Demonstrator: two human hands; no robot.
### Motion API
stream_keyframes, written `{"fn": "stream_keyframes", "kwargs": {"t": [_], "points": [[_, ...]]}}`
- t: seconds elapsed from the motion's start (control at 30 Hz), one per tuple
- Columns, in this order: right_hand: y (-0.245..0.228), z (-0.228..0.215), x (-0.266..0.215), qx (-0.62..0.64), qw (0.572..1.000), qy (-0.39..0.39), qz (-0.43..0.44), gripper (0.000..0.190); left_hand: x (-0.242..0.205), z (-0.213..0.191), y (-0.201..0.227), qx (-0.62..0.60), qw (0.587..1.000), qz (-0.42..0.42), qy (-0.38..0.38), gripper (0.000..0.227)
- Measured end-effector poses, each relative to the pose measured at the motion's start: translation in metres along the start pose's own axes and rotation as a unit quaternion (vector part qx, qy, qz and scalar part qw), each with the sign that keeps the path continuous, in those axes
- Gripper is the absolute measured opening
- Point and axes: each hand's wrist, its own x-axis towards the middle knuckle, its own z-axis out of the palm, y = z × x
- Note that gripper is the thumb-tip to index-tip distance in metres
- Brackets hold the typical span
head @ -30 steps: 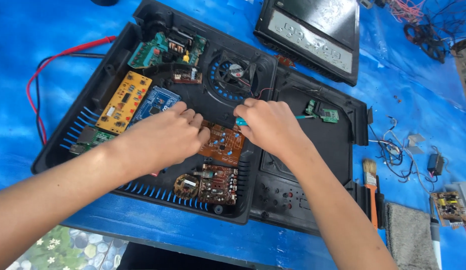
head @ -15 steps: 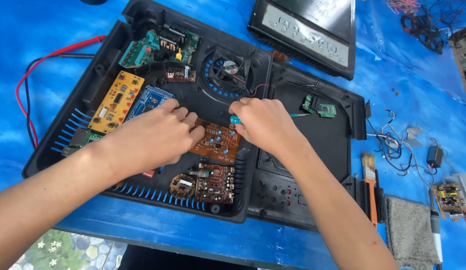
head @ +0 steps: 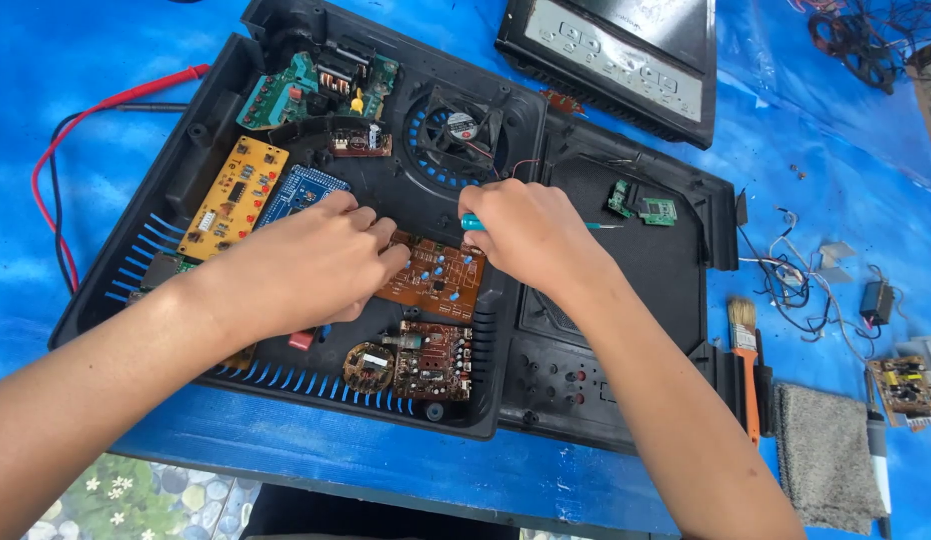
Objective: The person is assembling an electronic appliance by positioning various circuit boards into the plastic housing and using a screwdriver for adjustments.
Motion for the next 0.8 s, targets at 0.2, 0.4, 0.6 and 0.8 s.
{"fn": "stream_keyframes", "kwargs": {"t": [0.2, 0.4, 0.6, 0.8], "points": [[-0.010, 0.003, -0.002, -0.060, 0.998, 0.011, 0.013, 0.029, -0.002, -0.002, -0.001, -0.010, 1.000, 0.004, -0.007, 0.035], [-0.007, 0.004, -0.001, -0.039, 0.999, 0.012, 0.006, 0.033, -0.004, -0.002, -0.002, -0.016, 1.000, 0.004, 0.001, 0.036], [-0.008, -0.005, -0.005, 0.036, 0.999, 0.004, 0.017, 0.032, -0.001, -0.003, -0.002, 0.009, 1.000, 0.006, -0.003, 0.039], [-0.007, -0.006, -0.007, 0.066, 0.997, 0.003, 0.026, 0.030, 0.001, -0.004, -0.005, -0.004, 1.000, 0.000, -0.017, 0.035]]}}
